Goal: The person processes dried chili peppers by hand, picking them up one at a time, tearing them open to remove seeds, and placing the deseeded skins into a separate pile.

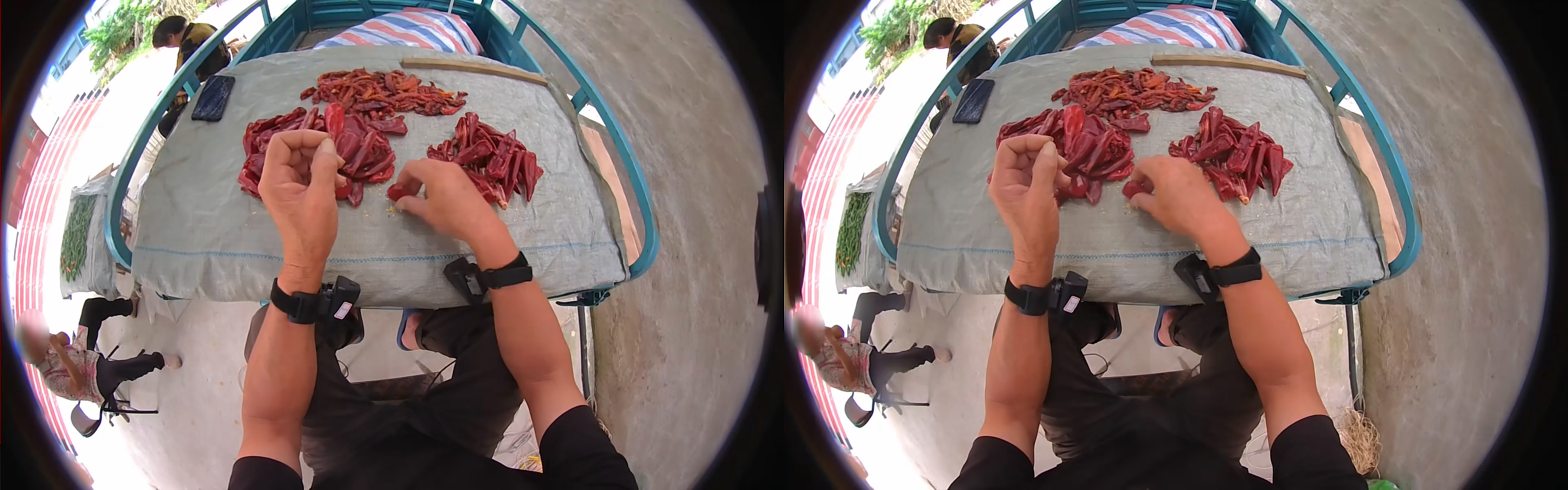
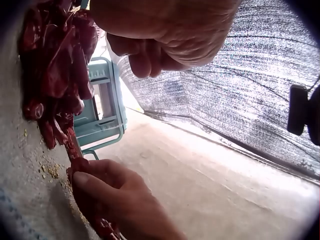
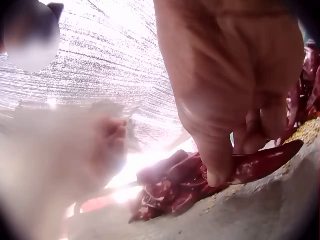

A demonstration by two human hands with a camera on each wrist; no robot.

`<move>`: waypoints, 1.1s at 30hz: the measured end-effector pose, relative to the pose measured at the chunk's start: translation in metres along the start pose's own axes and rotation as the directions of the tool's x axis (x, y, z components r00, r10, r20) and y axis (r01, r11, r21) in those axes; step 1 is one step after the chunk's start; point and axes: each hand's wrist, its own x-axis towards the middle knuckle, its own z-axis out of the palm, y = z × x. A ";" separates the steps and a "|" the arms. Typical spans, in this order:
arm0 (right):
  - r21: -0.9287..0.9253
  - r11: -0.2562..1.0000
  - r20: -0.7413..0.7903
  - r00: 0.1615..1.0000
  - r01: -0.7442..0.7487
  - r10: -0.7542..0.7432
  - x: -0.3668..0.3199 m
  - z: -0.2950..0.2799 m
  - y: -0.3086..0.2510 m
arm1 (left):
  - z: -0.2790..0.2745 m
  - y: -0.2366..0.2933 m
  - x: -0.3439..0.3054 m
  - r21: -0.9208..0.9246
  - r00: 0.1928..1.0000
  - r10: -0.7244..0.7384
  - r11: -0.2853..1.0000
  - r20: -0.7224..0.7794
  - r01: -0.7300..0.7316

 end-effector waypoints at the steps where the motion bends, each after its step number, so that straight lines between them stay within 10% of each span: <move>1: -0.020 0.998 0.031 0.998 0.053 -0.052 0.001 0.005 -0.001 | 0.000 -0.001 0.000 0.006 1.000 0.001 1.000 0.001 -0.001; 5: -0.311 0.946 -0.147 0.988 -0.088 0.043 0.010 0.009 0.014 | -0.001 -0.001 0.000 0.018 1.000 -0.001 1.000 0.007 0.001; 10: -0.235 0.957 -0.289 0.953 -0.167 0.096 0.005 -0.021 0.030 | -0.002 -0.002 0.000 0.017 1.000 -0.027 0.999 0.014 0.027; 16: 0.115 0.947 0.336 0.908 -0.301 0.248 -0.008 -0.051 0.004 | 0.001 0.002 0.000 0.035 0.999 -0.038 0.999 0.027 0.037; 23: -0.322 0.918 -0.252 0.955 -0.233 0.154 -0.001 -0.029 0.029 | 0.002 -0.002 -0.001 0.057 0.999 -0.035 0.998 0.041 0.032; 29: 0.048 0.965 0.238 0.941 -0.259 0.241 -0.008 -0.047 0.006 | 0.003 -0.001 -0.001 0.049 0.998 -0.045 0.998 0.043 0.043; 33: -0.163 0.975 -0.077 0.987 -0.150 0.139 -0.005 -0.027 0.018 | 0.005 0.001 -0.002 0.037 0.998 -0.053 0.998 0.044 0.051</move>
